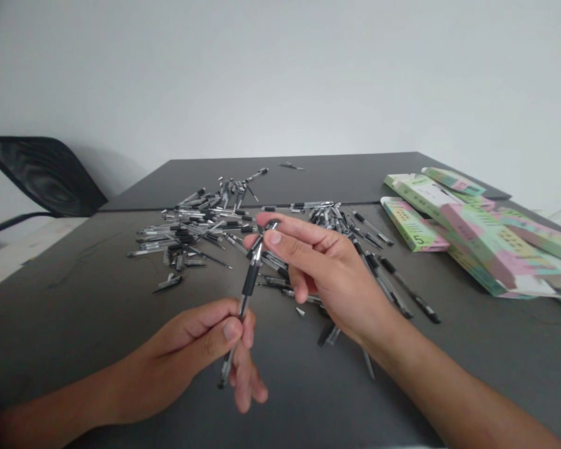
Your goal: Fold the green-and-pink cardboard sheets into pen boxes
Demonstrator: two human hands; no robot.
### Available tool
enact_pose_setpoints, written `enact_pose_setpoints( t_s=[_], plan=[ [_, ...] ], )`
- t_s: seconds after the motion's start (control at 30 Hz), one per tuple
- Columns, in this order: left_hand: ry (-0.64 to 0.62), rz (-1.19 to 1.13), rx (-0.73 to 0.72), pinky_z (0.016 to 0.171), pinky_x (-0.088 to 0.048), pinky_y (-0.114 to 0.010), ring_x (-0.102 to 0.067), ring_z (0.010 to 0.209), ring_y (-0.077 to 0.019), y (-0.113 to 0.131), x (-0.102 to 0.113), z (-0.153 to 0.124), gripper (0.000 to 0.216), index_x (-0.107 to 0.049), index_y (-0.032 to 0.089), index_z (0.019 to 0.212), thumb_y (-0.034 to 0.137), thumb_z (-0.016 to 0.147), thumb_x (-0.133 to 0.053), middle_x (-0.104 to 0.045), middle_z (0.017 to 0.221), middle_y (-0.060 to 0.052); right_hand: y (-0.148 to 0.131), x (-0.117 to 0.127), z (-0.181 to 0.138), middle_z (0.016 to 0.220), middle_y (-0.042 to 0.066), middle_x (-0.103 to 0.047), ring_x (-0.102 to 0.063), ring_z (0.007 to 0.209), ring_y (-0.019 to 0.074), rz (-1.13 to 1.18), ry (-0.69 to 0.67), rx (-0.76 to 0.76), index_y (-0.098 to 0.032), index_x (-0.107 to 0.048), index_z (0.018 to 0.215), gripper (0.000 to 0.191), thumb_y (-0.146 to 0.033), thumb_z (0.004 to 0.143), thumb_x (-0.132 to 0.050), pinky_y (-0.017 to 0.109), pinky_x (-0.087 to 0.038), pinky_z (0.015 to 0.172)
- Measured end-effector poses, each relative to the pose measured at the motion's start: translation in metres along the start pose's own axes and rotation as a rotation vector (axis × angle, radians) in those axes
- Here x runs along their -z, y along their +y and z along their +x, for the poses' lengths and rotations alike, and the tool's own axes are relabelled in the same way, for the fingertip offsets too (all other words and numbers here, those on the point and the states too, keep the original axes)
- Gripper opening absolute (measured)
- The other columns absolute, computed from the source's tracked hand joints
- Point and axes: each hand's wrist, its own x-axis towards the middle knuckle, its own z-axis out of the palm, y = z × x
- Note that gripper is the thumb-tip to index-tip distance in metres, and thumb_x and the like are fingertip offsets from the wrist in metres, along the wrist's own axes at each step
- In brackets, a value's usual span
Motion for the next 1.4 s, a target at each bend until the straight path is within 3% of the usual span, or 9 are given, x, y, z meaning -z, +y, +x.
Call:
enact_pose_setpoints(
  t_s=[0.23, 0.43, 0.53, 0.67, 0.9, 1.07, 1.2, 1.27, 1.4],
  plan=[
    [0.003, -0.015, -0.006, 0.074, -0.052, -0.027, -0.084, 0.084, -0.0203, -0.002, 0.002, 0.000, 0.040, -0.057, 0.021, 0.100, 0.057, 0.114, -0.049, -0.080, 0.073, -0.004, -0.002, 0.000, -0.002, 0.103, 0.004, -0.086, -0.055, 0.045, 0.0078, -0.188, 0.000, 0.109, -0.034, -0.086, 0.118, 0.028, -0.050, 0.096, -0.081, 0.025, -0.040, 0.042],
    [0.005, -0.006, 0.012, 0.074, -0.052, -0.028, -0.083, 0.080, -0.0202, -0.004, 0.004, 0.002, 0.041, -0.057, 0.020, 0.100, 0.058, 0.114, -0.049, -0.075, 0.068, -0.001, 0.000, -0.001, -0.002, 0.078, 0.002, -0.081, -0.059, 0.045, 0.0106, -0.406, 0.094, 0.238, -0.028, -0.089, 0.111, 0.033, -0.056, 0.102, -0.071, 0.025, -0.043, 0.043],
    [0.001, -0.027, 0.006, 0.073, -0.052, -0.027, -0.081, 0.078, -0.0182, -0.005, 0.004, 0.003, 0.040, -0.058, 0.020, 0.102, 0.057, 0.114, -0.049, -0.072, 0.068, 0.001, 0.002, 0.000, -0.002, 0.090, 0.003, -0.084, -0.063, 0.048, 0.0094, -0.442, 0.076, 0.251, -0.026, -0.088, 0.112, 0.033, -0.052, 0.105, -0.069, 0.024, -0.046, 0.045],
    [0.007, -0.064, 0.010, 0.069, -0.051, -0.022, -0.079, 0.072, -0.0144, -0.003, 0.005, 0.002, 0.038, -0.058, 0.019, 0.105, 0.055, 0.114, -0.051, -0.067, 0.068, 0.004, 0.004, 0.000, -0.001, 0.104, 0.003, -0.086, -0.065, 0.049, 0.0078, -0.428, 0.050, 0.252, -0.027, -0.087, 0.112, 0.032, -0.051, 0.107, -0.066, 0.023, -0.047, 0.046],
    [-0.001, -0.095, 0.006, 0.071, -0.055, -0.022, -0.076, 0.068, -0.0110, -0.009, 0.007, 0.003, 0.035, -0.059, 0.018, 0.106, 0.052, 0.114, -0.053, -0.063, 0.071, 0.006, 0.006, -0.007, -0.004, 0.092, 0.001, -0.085, -0.065, 0.050, 0.0078, -0.273, 0.004, 0.202, -0.026, -0.085, 0.115, 0.031, -0.050, 0.107, -0.067, 0.022, -0.050, 0.047],
    [0.052, -0.050, -0.051, 0.071, -0.057, -0.023, -0.077, 0.067, -0.0124, -0.013, 0.012, 0.009, 0.041, -0.056, 0.020, 0.101, 0.059, 0.111, -0.054, -0.063, 0.068, 0.007, 0.009, -0.011, -0.004, 0.102, 0.003, -0.085, -0.069, 0.066, 0.0114, -0.109, -0.067, 0.133, -0.027, -0.072, 0.147, 0.056, -0.050, 0.097, -0.081, 0.025, -0.059, 0.062],
    [0.085, -0.007, -0.098, 0.072, -0.060, -0.026, -0.078, 0.067, -0.0140, -0.013, 0.016, 0.012, 0.044, -0.059, 0.020, 0.102, 0.063, 0.110, -0.055, -0.067, 0.066, 0.006, 0.013, -0.007, 0.000, 0.084, 0.001, -0.079, -0.070, 0.080, 0.0154, -0.174, -0.232, 0.162, -0.023, -0.086, 0.109, 0.032, -0.052, 0.098, -0.079, 0.032, -0.061, 0.086],
    [0.099, 0.009, -0.109, 0.072, -0.059, -0.026, -0.078, 0.067, -0.0147, -0.013, 0.017, 0.013, 0.046, -0.062, 0.020, 0.104, 0.065, 0.109, -0.056, -0.071, 0.066, 0.004, 0.016, -0.004, 0.002, 0.076, -0.001, -0.074, -0.070, 0.084, 0.0161, -0.230, -0.332, 0.157, -0.022, -0.084, 0.093, 0.034, -0.052, 0.102, -0.073, 0.034, -0.058, 0.095],
    [0.137, 0.048, -0.135, 0.067, -0.054, -0.025, -0.076, 0.067, -0.0155, -0.013, 0.017, 0.016, 0.054, -0.067, 0.017, 0.111, 0.070, 0.105, -0.059, -0.082, 0.072, -0.004, 0.017, 0.000, 0.005, 0.092, 0.002, -0.080, -0.074, 0.106, 0.0202, -0.289, -0.363, 0.134, -0.021, -0.078, 0.084, 0.040, -0.055, 0.103, -0.070, 0.034, -0.054, 0.100]
  ],
)
